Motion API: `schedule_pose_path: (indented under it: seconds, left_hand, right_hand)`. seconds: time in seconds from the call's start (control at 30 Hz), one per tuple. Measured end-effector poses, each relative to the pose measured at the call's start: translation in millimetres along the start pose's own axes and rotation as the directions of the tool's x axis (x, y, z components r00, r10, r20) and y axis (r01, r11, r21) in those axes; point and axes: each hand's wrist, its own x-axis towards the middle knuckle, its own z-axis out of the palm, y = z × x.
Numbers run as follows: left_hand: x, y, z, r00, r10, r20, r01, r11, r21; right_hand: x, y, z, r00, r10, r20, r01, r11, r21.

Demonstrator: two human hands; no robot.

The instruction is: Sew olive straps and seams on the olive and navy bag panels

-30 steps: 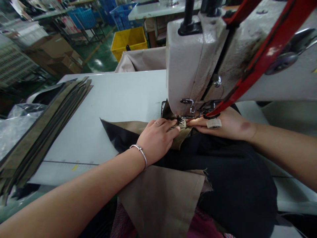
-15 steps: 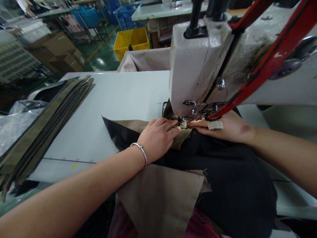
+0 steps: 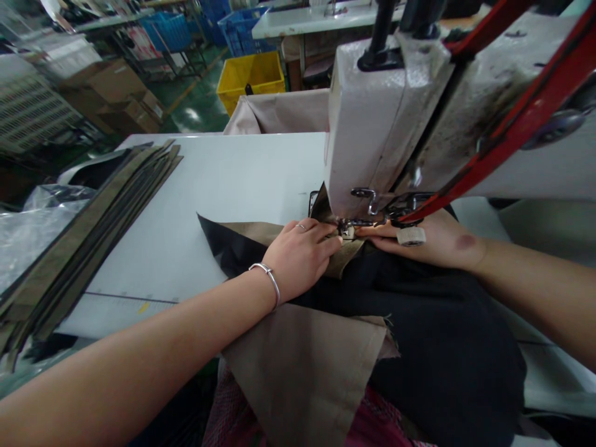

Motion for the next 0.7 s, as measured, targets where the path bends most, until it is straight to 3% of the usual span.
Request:
schedule_pose_path:
  seconds: [0.1, 0.23, 0.7]
  left_hand:
    - [0.6, -0.1, 0.0, 1.0, 0.0, 0.004, 0.0, 1.0, -0.003]
    - [1.2, -0.6, 1.1, 1.0, -0.002, -0.012, 0.002, 1.0, -0.009]
    - [5.8, -2.1, 0.6, 0.999, 0.005, -0.032, -0.007, 0.999, -0.038]
  right_hand:
    - [0.0, 1.4, 0.0, 0.996, -0.087, 0.023, 0.088, 0.994, -0.06]
    - [1.3, 1.8, -0.7, 0.994, -0.108, -0.015, 0.107, 0.992, -0.07]
    - [-0.5, 5.9, 3.6, 0.983, 0.008, 0.183, 0.005, 0.998, -0.068]
